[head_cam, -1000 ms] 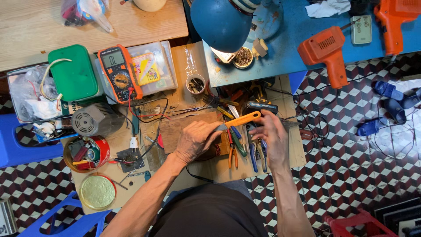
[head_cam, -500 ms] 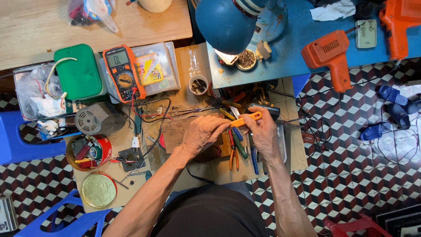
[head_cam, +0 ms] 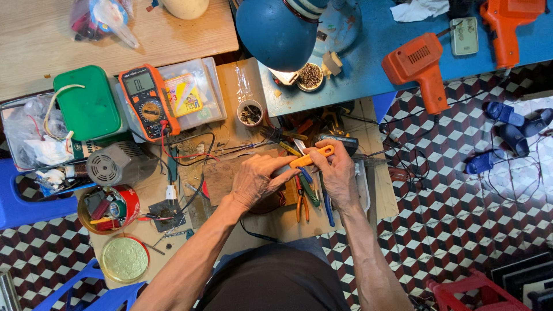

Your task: The person holds a small yellow electrical component and uses a screwdriver to adjust internal parts. They then use pliers to bend or remove a metal tab and a hammer to tap the component. The person continues to adjust the component with the screwdriver and pliers throughout the clip.

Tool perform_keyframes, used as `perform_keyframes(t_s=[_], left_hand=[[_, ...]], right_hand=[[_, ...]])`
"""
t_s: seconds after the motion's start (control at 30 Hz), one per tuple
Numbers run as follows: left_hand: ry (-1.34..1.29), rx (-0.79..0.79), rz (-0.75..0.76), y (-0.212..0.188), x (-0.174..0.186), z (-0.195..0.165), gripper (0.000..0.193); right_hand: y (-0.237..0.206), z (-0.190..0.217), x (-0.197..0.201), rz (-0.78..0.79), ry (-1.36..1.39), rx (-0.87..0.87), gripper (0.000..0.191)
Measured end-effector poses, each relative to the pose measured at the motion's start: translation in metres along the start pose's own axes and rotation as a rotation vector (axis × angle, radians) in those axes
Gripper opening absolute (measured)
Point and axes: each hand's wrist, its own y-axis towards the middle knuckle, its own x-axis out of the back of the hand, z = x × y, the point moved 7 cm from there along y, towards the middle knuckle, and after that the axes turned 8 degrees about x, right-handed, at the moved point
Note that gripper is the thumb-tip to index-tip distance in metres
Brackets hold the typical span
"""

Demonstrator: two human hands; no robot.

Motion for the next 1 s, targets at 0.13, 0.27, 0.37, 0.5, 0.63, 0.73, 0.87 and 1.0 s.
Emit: perform_keyframes(t_s=[0.13,0.27,0.37,0.5,0.63,0.73,0.87,1.0], left_hand=[[0.049,-0.015,-0.012,0.001,0.000,-0.002,0.033],[0.021,-0.063,-0.028,0.000,0.002,-0.004,0.028],[0.038,-0.084,-0.019,0.001,0.001,-0.005,0.028],[0.051,-0.102,-0.031,0.002,0.001,-0.007,0.027],[0.061,-0.118,-0.043,0.002,0.001,-0.010,0.025],[0.032,-0.145,-0.032,0.002,0.001,-0.012,0.026],[0.039,-0.082,-0.012,0.002,0.000,-0.007,0.026],[0.030,-0.094,-0.035,0.002,0.000,-0.004,0.024]], right_hand=[[0.001,0.008,-0.004,0.011,0.022,0.017,0.031],[-0.009,0.007,0.012,-0.036,-0.138,0.090,0.043],[-0.031,-0.002,0.071,-0.378,-0.208,0.150,0.051],[-0.057,-0.045,0.161,-0.765,-0.459,-0.196,0.046],[-0.034,-0.083,0.167,-0.377,-0.904,-0.385,0.053],[-0.022,-0.089,0.166,-0.275,-0.936,-0.456,0.053],[-0.015,-0.087,0.171,-0.185,-1.144,-0.462,0.057],[-0.036,-0.065,0.187,-0.366,-1.148,-0.217,0.046]])
